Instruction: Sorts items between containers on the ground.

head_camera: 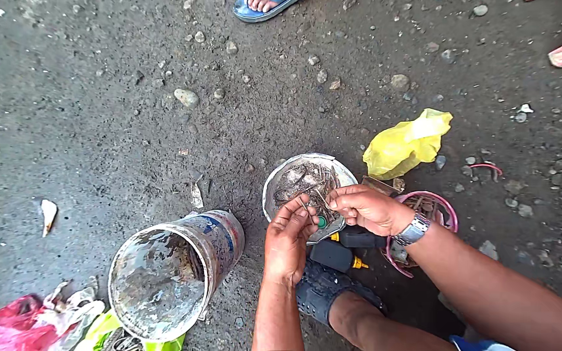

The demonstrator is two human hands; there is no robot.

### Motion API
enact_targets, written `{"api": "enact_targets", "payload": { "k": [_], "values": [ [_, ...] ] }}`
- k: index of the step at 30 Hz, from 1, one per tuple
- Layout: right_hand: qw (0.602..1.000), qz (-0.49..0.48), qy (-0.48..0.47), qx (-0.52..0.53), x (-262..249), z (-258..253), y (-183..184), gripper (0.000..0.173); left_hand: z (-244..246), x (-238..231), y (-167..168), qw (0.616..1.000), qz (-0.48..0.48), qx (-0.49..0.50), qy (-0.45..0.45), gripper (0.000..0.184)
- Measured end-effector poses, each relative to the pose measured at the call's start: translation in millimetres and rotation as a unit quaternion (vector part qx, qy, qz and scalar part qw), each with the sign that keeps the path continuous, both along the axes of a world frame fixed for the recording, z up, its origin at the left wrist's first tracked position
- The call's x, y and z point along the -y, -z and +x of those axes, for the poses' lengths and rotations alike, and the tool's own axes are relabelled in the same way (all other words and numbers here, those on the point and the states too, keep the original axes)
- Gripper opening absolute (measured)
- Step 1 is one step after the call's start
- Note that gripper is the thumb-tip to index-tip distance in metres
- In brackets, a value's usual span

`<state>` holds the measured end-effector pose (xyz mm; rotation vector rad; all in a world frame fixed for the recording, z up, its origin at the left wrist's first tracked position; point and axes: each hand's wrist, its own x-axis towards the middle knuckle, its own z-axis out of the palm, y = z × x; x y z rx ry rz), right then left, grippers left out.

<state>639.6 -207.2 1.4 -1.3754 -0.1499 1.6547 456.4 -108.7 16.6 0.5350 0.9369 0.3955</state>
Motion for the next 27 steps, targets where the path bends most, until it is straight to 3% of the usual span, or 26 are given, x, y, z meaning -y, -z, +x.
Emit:
{"api": "enact_targets", "payload": {
  "k": [11, 19, 27],
  "values": [
    [0.999, 0.033, -0.029, 0.030, -5.8, -11.1, -15.0, 0.012, 1.8, -3.2, -11.0, 0.997, -0.060, -0.026, -0.032, 0.040],
    [0.999, 0.036, -0.014, -0.006, -5.3, -12.1, -18.2, 0.009, -5.1, 1.7, -9.9, 0.997, -0.070, 0.010, -0.032, 0.026],
    [0.998, 0.036, -0.041, -0.002, -7.6, -24.6, -16.9, 0.009, -1.9, 12.0, -10.5, 0.999, 0.020, -0.017, -0.039, 0.007]
  ]
}}
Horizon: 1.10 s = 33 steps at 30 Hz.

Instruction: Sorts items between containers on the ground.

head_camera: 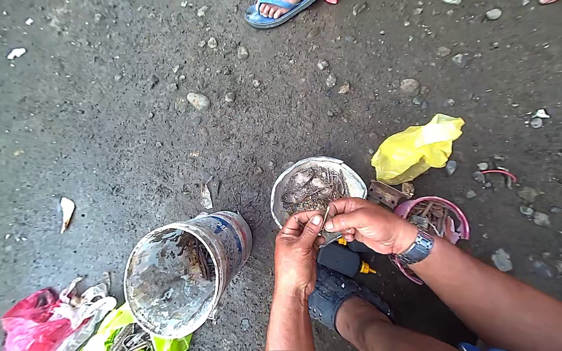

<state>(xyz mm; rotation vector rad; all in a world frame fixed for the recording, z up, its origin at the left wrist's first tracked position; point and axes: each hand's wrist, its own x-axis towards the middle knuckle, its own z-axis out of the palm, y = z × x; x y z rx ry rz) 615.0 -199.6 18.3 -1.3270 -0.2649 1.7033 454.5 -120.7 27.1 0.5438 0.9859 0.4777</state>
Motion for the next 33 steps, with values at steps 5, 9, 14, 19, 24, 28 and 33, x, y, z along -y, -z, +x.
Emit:
{"api": "enact_targets", "payload": {
  "k": [5, 9, 14, 19, 24, 28, 33],
  "values": [
    [0.998, 0.008, 0.014, -0.060, 3.5, 2.5, 3.7, 0.008, -0.6, -1.3, -1.4, 0.997, -0.073, 0.014, -0.030, 0.017],
    [0.996, 0.023, 0.027, -0.088, 5.5, 4.4, 7.5, 0.009, -3.2, -2.5, -0.2, 0.990, -0.117, 0.032, -0.068, 0.023],
    [0.997, 0.059, 0.013, -0.055, 3.8, 2.4, 6.6, 0.008, -17.0, -5.4, -15.7, 0.991, -0.100, 0.071, -0.057, 0.024],
    [0.996, 0.082, 0.002, -0.033, 4.9, 1.5, 1.5, 0.009, -77.1, -23.2, -74.1, 0.980, 0.185, -0.017, -0.071, 0.023],
    [0.992, 0.080, 0.034, -0.089, -2.2, -11.4, -9.5, 0.012, -138.1, -66.0, -93.6, 0.807, 0.417, -0.409, -0.090, 0.020],
    [0.967, 0.128, 0.068, -0.208, -15.6, -31.7, -28.1, 0.023, -135.2, -61.0, -103.1, 0.799, 0.437, -0.402, -0.091, 0.023],
    [0.907, 0.189, 0.140, -0.350, -22.0, -52.0, -39.3, 0.030, -72.6, -4.1, -86.3, 0.881, 0.408, -0.241, 0.008, 0.022]
  ]
}}
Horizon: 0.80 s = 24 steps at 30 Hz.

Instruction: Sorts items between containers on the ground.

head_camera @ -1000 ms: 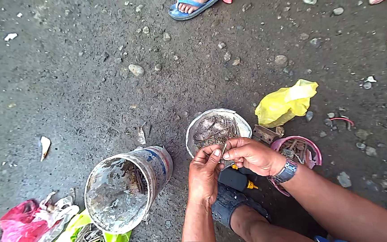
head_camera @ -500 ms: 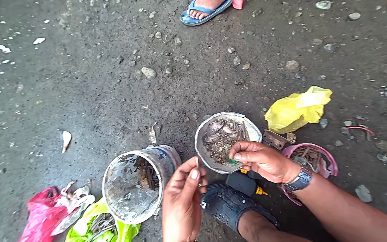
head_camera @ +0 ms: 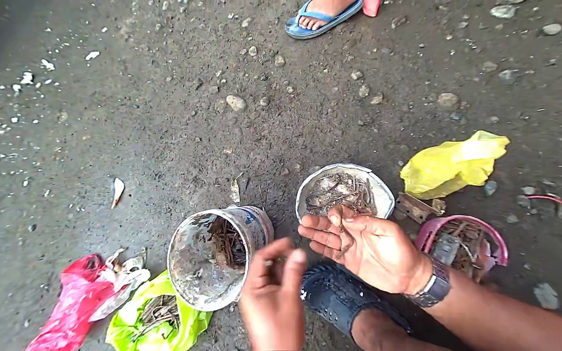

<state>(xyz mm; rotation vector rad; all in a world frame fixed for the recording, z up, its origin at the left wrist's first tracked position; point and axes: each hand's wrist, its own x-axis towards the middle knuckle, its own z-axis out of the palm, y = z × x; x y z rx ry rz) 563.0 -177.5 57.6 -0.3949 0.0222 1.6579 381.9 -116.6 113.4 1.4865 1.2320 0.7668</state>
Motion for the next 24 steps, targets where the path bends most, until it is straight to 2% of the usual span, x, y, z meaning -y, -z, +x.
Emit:
{"api": "enact_targets", "payload": {
  "k": [3, 6, 10, 11, 13, 14, 16, 19, 24],
  "values": [
    [1.000, 0.013, 0.025, 0.011, 0.4, -7.0, -4.3, 0.029, 28.9, 16.6, 25.3, 1.000, 0.002, -0.014, 0.015, 0.034],
    [0.999, 0.015, 0.032, 0.031, 3.8, -10.6, -6.2, 0.025, 38.9, 19.8, 27.8, 0.997, 0.037, -0.040, 0.052, 0.037],
    [0.998, 0.042, 0.037, 0.015, 4.3, -17.0, -3.2, 0.019, 31.1, 13.2, 22.3, 0.985, 0.083, -0.110, 0.101, 0.019],
    [0.998, 0.048, 0.032, 0.002, 5.1, -16.5, -1.9, 0.019, 26.4, 10.7, 18.3, 0.988, 0.046, -0.096, 0.114, 0.017],
    [0.999, 0.045, 0.004, 0.003, 6.9, -13.1, -0.2, 0.024, 15.3, 4.2, 9.0, 0.989, -0.106, 0.008, 0.102, 0.017],
    [0.999, 0.041, -0.010, 0.023, 6.8, -10.9, 0.3, 0.027, 10.8, 1.2, 6.8, 0.974, -0.194, 0.095, 0.061, 0.020],
    [0.998, 0.035, -0.017, 0.054, 6.0, -5.9, 2.3, 0.032, 5.7, -4.1, 3.5, 0.915, -0.331, 0.225, -0.045, 0.023],
    [0.996, 0.025, 0.002, 0.087, 6.1, -0.6, 2.2, 0.031, 4.3, -7.6, 5.2, 0.861, -0.407, 0.284, -0.111, 0.030],
    [0.995, 0.023, 0.019, 0.097, 9.3, -0.9, 1.4, 0.027, 8.4, -2.6, 19.7, 0.821, -0.470, 0.303, -0.112, 0.033]
  ]
}}
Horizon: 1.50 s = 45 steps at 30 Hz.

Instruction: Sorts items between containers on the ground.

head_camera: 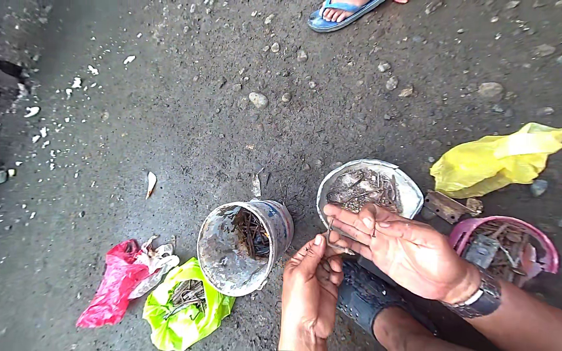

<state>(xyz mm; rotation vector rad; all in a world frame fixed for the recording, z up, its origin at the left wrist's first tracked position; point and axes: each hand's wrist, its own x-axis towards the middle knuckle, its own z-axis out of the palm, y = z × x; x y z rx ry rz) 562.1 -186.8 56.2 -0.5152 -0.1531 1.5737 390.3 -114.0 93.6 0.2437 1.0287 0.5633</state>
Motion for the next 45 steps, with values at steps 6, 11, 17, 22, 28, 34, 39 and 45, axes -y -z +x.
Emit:
{"api": "enact_targets", "payload": {
  "k": [6, 11, 17, 22, 28, 34, 39, 45],
  "values": [
    [1.000, -0.024, -0.005, -0.005, -0.3, 1.0, 15.5, 0.027, 0.5, 2.8, 14.4, 0.999, -0.032, 0.007, 0.019, 0.045],
    [0.999, -0.043, -0.011, 0.001, -2.8, 0.1, 23.3, 0.028, -2.9, 2.9, 20.0, 0.999, -0.040, 0.006, 0.023, 0.045],
    [0.998, -0.005, -0.024, 0.052, 0.4, -2.3, 13.1, 0.029, -18.6, 5.7, 1.8, 0.997, 0.070, 0.013, 0.019, 0.019],
    [0.989, -0.009, -0.046, 0.144, 1.9, 3.4, 23.5, 0.035, -137.8, -24.2, -58.4, 0.916, 0.372, -0.147, -0.037, 0.021],
    [0.973, 0.005, -0.072, 0.218, 1.8, -0.9, 32.6, 0.032, -265.4, -53.6, -37.2, 0.645, 0.261, -0.718, 0.003, 0.026],
    [0.874, 0.125, -0.089, 0.461, -5.6, -9.9, 10.5, 0.021, -173.6, -21.7, -65.7, 0.822, 0.361, -0.435, -0.065, 0.029],
    [0.805, 0.112, -0.025, 0.582, -19.3, -20.7, -17.6, 0.014, -42.8, 12.2, -61.6, 0.878, 0.419, -0.206, 0.106, 0.026],
    [0.767, 0.117, 0.018, 0.631, -39.7, -38.0, -35.6, 0.016, -33.3, 7.8, -38.9, 0.859, 0.459, -0.227, -0.011, 0.016]
  ]
}}
